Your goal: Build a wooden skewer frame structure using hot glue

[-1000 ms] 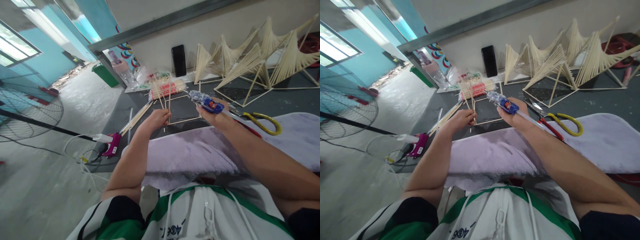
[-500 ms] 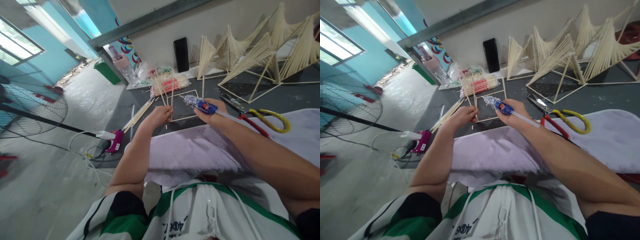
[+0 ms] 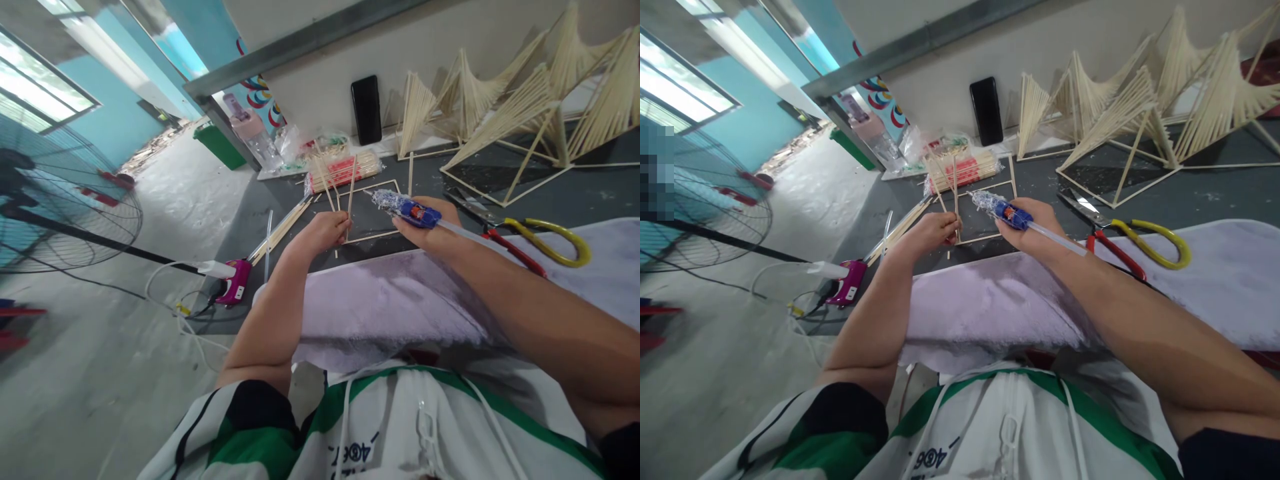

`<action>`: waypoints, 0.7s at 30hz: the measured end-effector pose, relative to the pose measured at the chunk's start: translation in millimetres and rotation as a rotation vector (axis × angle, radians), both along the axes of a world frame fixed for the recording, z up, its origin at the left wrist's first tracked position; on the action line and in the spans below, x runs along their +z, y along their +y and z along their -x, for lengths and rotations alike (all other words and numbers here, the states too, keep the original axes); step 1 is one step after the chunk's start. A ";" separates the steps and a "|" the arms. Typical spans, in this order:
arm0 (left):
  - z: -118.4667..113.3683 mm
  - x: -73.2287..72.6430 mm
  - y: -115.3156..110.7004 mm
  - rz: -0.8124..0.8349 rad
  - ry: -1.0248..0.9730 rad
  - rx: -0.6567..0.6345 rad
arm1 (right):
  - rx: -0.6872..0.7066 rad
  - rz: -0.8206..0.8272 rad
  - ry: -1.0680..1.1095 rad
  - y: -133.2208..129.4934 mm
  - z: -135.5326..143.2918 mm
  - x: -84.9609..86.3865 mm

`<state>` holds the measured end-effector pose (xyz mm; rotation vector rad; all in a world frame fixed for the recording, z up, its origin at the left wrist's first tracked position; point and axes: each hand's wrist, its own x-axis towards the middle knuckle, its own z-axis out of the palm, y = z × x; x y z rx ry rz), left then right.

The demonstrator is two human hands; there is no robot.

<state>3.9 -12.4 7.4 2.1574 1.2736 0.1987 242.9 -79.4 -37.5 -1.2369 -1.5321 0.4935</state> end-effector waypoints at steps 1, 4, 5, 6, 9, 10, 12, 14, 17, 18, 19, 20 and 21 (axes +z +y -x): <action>-0.3 0.9 -0.5 -0.007 0.008 -0.003 | 0.002 -0.005 0.002 -0.4 0.1 0.0; -0.9 2.5 -1.6 -0.016 0.018 0.000 | 0.010 -0.012 0.016 -2.4 0.8 1.5; -0.9 2.6 -1.7 -0.010 0.017 0.002 | 0.012 -0.010 0.017 -3.1 1.0 2.3; -1.0 2.5 -1.5 -0.003 0.014 0.006 | 0.010 -0.007 0.016 -3.7 1.2 3.1; -0.7 1.1 -0.1 0.017 0.005 0.010 | 0.003 -0.012 0.002 -4.2 1.7 4.5; -0.5 0.3 0.6 0.020 0.001 0.010 | 0.002 -0.021 0.001 -3.9 1.8 4.4; -0.2 -1.2 1.7 0.018 -0.009 0.005 | 0.005 -0.039 0.002 -2.9 2.0 3.5; 0.0 -2.3 2.3 0.009 -0.017 -0.002 | 0.007 -0.042 0.003 -2.0 2.1 2.5; -0.1 -1.9 1.8 0.002 -0.013 0.001 | 0.001 -0.028 -0.010 -1.7 1.9 2.6; -0.2 -1.3 1.5 0.005 -0.009 0.004 | -0.002 -0.021 -0.016 -1.8 1.8 2.9; -0.2 -0.6 1.2 0.009 -0.005 0.006 | -0.006 -0.012 -0.022 -1.9 1.7 3.3; -0.2 0.1 1.0 0.012 0.000 0.002 | -0.010 -0.003 -0.028 -1.9 1.6 3.6; -0.2 0.5 0.9 0.012 0.003 -0.003 | -0.011 0.005 -0.035 -1.7 1.6 3.7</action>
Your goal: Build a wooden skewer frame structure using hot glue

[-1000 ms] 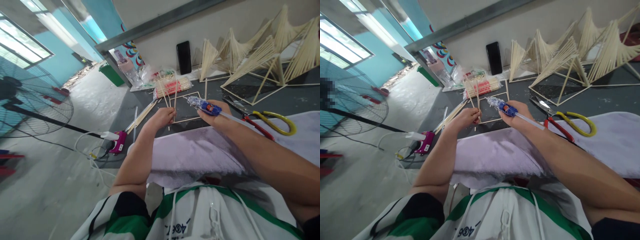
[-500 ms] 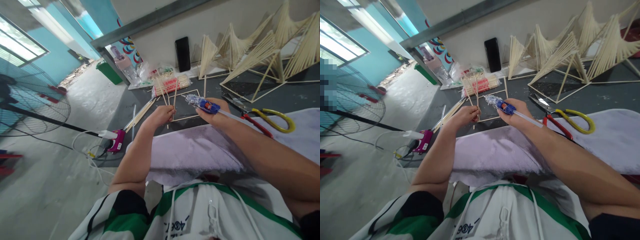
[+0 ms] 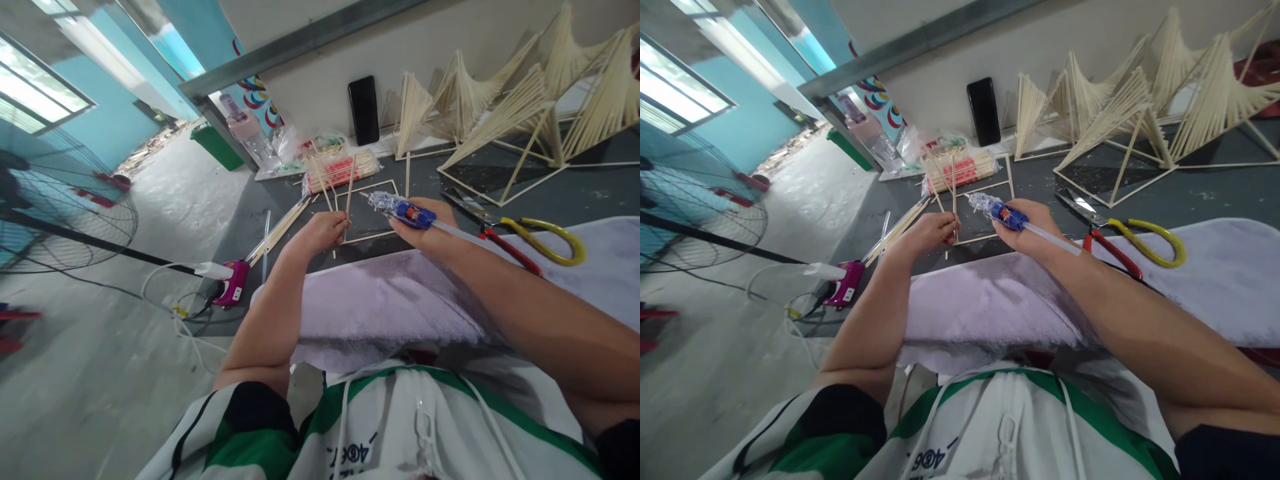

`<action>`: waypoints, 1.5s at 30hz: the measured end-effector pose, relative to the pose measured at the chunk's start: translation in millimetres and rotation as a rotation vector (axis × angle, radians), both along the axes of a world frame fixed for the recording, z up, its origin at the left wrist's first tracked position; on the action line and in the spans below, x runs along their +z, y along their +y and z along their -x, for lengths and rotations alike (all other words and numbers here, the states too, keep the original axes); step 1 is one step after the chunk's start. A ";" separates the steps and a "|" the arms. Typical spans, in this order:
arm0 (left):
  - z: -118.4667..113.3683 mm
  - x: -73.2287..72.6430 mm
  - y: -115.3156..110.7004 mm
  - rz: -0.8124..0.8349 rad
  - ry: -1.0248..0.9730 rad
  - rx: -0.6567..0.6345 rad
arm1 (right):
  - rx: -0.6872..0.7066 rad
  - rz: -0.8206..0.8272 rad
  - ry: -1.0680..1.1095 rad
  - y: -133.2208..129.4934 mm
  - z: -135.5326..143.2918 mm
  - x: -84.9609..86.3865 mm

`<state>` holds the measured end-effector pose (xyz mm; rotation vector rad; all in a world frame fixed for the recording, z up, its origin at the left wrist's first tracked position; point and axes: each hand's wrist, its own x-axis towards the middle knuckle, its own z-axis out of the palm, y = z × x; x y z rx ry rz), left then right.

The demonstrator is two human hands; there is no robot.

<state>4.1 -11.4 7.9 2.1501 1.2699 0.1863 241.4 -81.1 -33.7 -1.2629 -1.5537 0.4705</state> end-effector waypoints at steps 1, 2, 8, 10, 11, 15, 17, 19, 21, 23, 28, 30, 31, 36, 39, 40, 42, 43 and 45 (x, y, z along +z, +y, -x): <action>0.1 0.2 0.1 -0.004 0.002 -0.006 | -0.003 0.002 -0.009 0.3 0.0 0.0; 0.3 0.1 0.4 -0.013 0.005 -0.010 | -0.001 0.001 -0.026 0.8 0.1 0.0; -0.2 -0.9 1.9 -0.050 0.023 -0.007 | -0.013 0.071 -0.159 3.1 2.0 1.1; -1.0 0.3 1.5 -0.045 0.031 -0.001 | -0.016 0.093 -0.178 3.6 1.8 0.8; -1.4 1.0 1.2 -0.043 0.036 0.001 | -0.016 0.096 -0.186 4.1 1.4 0.4; -1.1 1.9 1.9 -0.046 0.037 -0.019 | -0.003 0.068 -0.176 7.5 -1.2 -2.8; 0.2 0.4 3.7 -0.056 0.032 -0.041 | 0.016 0.051 -0.160 9.1 -2.4 -4.1; 1.5 -1.9 6.1 -0.072 0.029 -0.050 | 0.034 0.038 -0.167 10.2 -3.7 -5.3; 2.4 -4.2 8.5 -0.081 0.022 -0.047 | 0.056 0.020 -0.199 10.6 -5.2 -6.7; 2.8 -5.6 10.0 -0.072 0.018 -0.048 | 0.093 0.004 -0.249 10.6 -6.6 -8.3; 4.2 -4.8 10.9 -0.086 0.003 -0.062 | 0.166 -0.024 -0.342 10.8 -9.0 -10.9; 5.5 -5.4 12.3 -0.094 0.008 -0.077 | 0.175 -0.023 -0.361 11.7 -9.3 -10.8; 6.2 -6.1 13.3 -0.097 0.010 -0.081 | 0.180 -0.017 -0.368 12.4 -9.4 -10.6; 8.3 -8.2 15.6 -0.076 0.017 -0.069 | 0.176 0.008 -0.317 12.5 -11.2 -6.7; 8.2 -7.5 14.5 -0.065 0.028 -0.049 | 0.135 0.001 -0.272 9.7 -15.0 -2.1; 8.3 -7.6 14.8 -0.064 0.025 -0.039 | 0.124 -0.013 -0.258 9.3 -16.5 -0.9; 8.5 -8.5 16.0 -0.054 0.023 -0.033 | 0.087 -0.048 -0.231 9.4 -19.3 0.3; 8.6 -8.9 16.6 -0.047 0.023 -0.034 | 0.074 -0.063 -0.225 9.9 -20.3 0.2; 8.3 -8.5 16.4 -0.042 0.025 -0.039 | 0.073 -0.085 -0.226 10.9 -21.1 -0.8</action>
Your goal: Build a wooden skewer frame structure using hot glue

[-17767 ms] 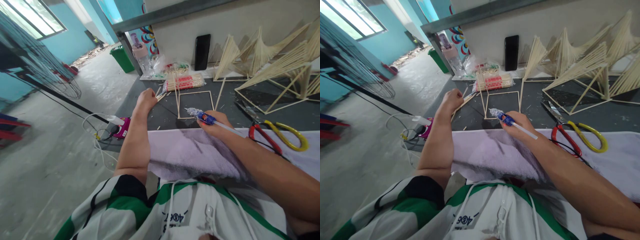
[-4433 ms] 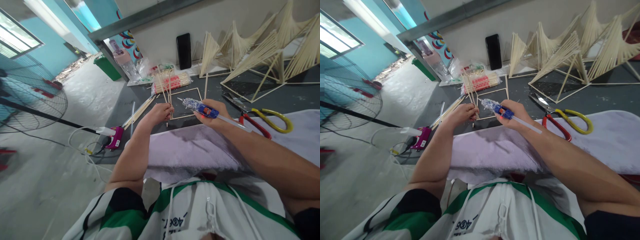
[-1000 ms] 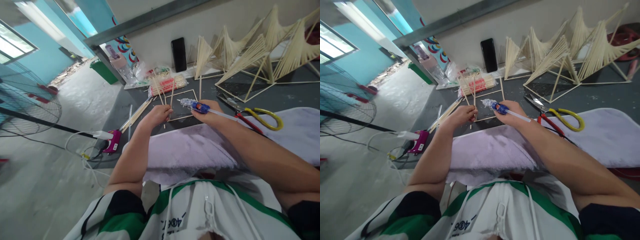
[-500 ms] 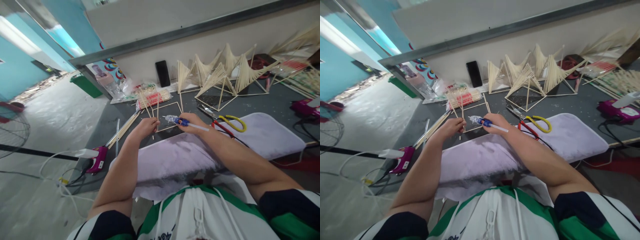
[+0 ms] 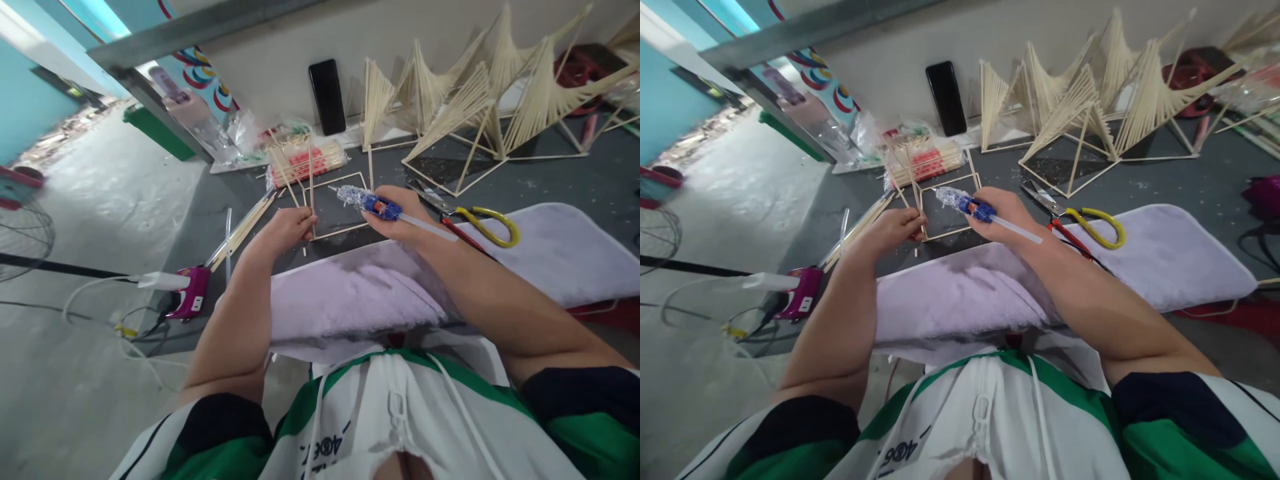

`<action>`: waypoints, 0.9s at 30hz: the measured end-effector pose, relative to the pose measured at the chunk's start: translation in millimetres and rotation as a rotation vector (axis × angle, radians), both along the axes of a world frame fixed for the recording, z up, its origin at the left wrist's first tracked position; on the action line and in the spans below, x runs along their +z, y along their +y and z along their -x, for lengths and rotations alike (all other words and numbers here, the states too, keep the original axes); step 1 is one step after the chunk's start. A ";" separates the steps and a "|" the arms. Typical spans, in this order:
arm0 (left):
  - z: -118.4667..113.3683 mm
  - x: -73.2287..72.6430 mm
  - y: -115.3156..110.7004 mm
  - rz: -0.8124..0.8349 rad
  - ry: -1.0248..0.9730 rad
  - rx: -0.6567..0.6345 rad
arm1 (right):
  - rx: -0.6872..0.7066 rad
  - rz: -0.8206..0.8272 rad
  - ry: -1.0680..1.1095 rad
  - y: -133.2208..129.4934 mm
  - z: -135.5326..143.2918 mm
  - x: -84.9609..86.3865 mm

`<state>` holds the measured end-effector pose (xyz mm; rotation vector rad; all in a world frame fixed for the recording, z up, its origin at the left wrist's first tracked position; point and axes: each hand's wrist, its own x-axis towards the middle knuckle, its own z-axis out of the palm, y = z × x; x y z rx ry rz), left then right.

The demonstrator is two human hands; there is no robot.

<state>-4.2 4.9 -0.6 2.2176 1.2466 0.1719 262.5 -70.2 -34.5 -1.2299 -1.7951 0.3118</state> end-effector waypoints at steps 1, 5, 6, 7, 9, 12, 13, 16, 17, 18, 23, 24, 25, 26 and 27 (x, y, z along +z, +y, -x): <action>-0.5 1.1 -1.1 -0.002 0.003 0.000 | 0.007 -0.010 -0.005 0.3 0.1 -0.4; -5.2 9.8 -10.9 -0.018 0.037 0.022 | -0.027 0.008 -0.040 -2.1 2.1 2.6; -6.5 11.9 -13.1 -0.016 0.054 0.033 | -0.059 0.023 -0.053 -3.1 2.4 4.7; -7.8 13.5 -14.5 -0.020 0.057 0.047 | -0.073 0.035 -0.080 -3.7 2.6 6.9; -9.5 14.7 -15.0 -0.044 0.059 0.036 | -0.069 0.053 -0.140 -3.6 2.5 10.5; -10.3 14.2 -13.3 -0.062 0.068 0.034 | -0.032 0.065 -0.183 -2.5 2.3 12.5; -10.2 14.0 -12.8 -0.061 0.078 0.031 | -0.021 0.067 -0.186 -2.4 2.2 12.5; -8.8 12.7 -11.7 -0.059 0.090 0.012 | -0.007 0.086 -0.209 -3.3 2.2 12.0; -8.1 11.9 -11.2 -0.063 0.078 0.007 | -0.010 0.093 -0.218 -3.9 2.1 12.0; -7.4 10.9 -10.8 -0.067 0.061 0.005 | -0.017 0.095 -0.224 -4.7 2.1 12.0; -5.3 6.6 -9.7 -0.040 0.001 0.018 | 0.012 0.070 -0.225 -7.9 1.9 11.8; -5.2 6.3 -9.6 -0.032 -0.003 0.018 | 0.013 0.079 -0.225 -8.0 1.8 11.6; -5.2 6.1 -9.4 -0.028 -0.005 0.018 | 0.011 0.089 -0.225 -7.8 1.8 11.2; -5.2 6.1 -9.3 -0.023 -0.005 0.018 | 0.007 0.100 -0.226 -7.4 1.7 10.8; -5.3 6.3 -9.2 -0.019 -0.004 0.018 | 0.005 0.107 -0.227 -6.9 1.5 10.3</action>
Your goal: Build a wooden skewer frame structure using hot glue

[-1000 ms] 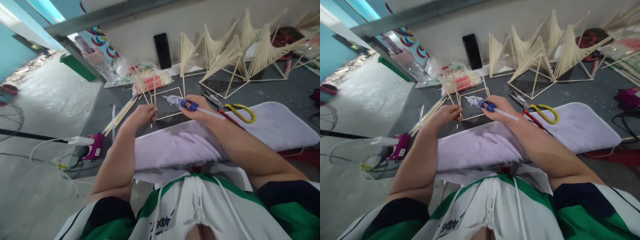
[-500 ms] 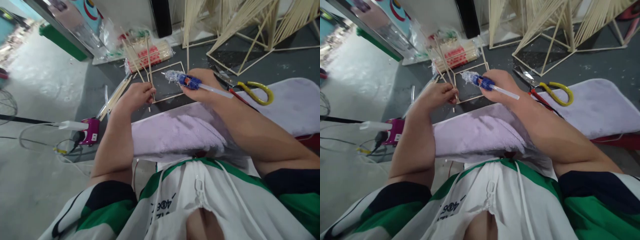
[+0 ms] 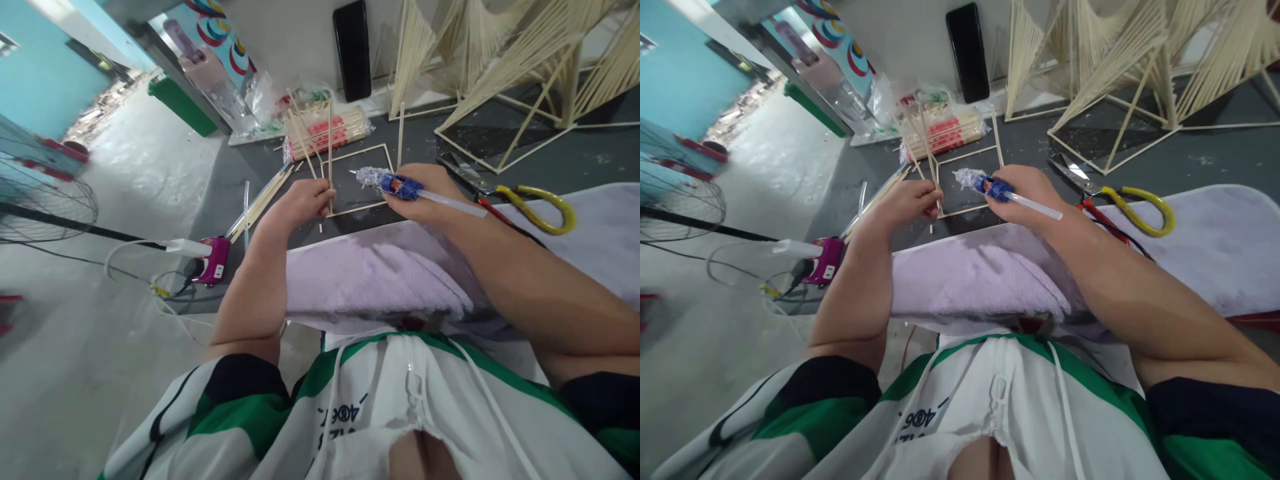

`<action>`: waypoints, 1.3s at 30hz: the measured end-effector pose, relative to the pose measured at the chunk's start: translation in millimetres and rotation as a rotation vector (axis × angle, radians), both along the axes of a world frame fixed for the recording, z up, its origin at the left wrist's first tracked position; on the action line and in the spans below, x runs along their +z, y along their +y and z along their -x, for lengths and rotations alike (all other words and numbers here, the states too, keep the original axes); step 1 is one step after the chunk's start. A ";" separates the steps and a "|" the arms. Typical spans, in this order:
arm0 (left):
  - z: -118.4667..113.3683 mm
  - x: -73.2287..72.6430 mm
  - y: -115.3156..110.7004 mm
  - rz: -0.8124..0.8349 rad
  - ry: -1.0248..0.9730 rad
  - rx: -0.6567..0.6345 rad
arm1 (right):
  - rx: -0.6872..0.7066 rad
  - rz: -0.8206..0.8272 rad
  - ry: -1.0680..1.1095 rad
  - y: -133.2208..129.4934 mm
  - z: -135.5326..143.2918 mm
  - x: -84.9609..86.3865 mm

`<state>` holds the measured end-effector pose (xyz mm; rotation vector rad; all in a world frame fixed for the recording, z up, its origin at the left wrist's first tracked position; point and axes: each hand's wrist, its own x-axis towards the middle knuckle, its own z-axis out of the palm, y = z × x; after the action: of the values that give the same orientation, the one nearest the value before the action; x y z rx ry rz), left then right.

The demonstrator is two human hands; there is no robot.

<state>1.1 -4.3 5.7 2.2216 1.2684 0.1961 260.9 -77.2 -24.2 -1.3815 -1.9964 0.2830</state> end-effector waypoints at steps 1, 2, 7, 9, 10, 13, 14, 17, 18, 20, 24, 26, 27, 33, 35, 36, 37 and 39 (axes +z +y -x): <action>-0.2 0.3 0.0 0.004 0.000 0.001 | 0.001 0.003 -0.001 0.5 -0.2 -0.4; -0.5 0.6 -0.1 0.006 -0.001 0.002 | 0.004 0.003 -0.003 1.0 -0.5 -0.7; -2.2 2.6 -3.3 -0.002 0.014 0.010 | 0.006 -0.004 0.025 -0.1 -1.2 1.1; -2.7 2.6 -4.7 -0.007 0.019 0.016 | -0.018 -0.001 0.040 -1.5 -1.6 2.9; -2.9 2.3 -5.1 -0.007 0.019 0.017 | -0.030 0.007 0.055 -2.1 -1.9 3.9; -3.3 1.0 -4.5 -0.018 0.025 0.008 | -0.029 0.035 0.110 -3.2 -3.9 7.7; -3.3 0.6 -3.9 -0.024 0.029 0.002 | -0.019 0.037 0.113 -3.3 -4.9 9.3; -2.9 -0.8 -2.2 -0.033 0.032 -0.013 | 0.024 0.036 0.074 -2.9 -9.1 13.1; -2.5 -1.2 -1.8 -0.032 0.030 -0.017 | 0.030 0.031 0.078 -2.3 -11.0 13.2; -1.8 -2.1 -1.5 -0.026 0.018 -0.018 | 0.016 0.012 0.121 -0.4 -15.3 11.4; -0.7 -1.8 -2.3 -0.004 -0.013 -0.008 | -0.110 -0.024 0.191 4.5 -21.7 5.0; -0.6 -0.7 -2.9 0.005 -0.008 -0.008 | -0.154 -0.016 0.191 5.0 -21.4 5.0; -0.5 0.0 -3.2 0.008 -0.006 -0.011 | -0.162 -0.014 0.185 4.4 -20.2 6.0; -0.4 3.3 -6.1 0.040 -0.020 -0.007 | -0.097 -0.004 0.081 -1.9 -8.9 7.8; -0.6 3.8 -6.6 0.050 -0.025 0.003 | -0.046 0.005 0.060 -2.3 -6.8 2.7; -0.6 3.9 -6.6 0.054 -0.025 0.002 | -0.023 0.008 0.054 -2.2 -6.0 -0.5; -0.5 3.8 -6.3 0.054 -0.021 -0.001 | -0.002 0.007 0.047 -2.1 -5.3 -3.5; 0.0 3.4 -5.4 0.051 0.000 -0.019 | 0.027 0.002 0.032 -2.3 -3.9 -8.1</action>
<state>1.1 -9.6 9.1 2.1896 1.2387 0.1554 264.8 -79.5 -32.3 -1.3441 -1.9904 0.3176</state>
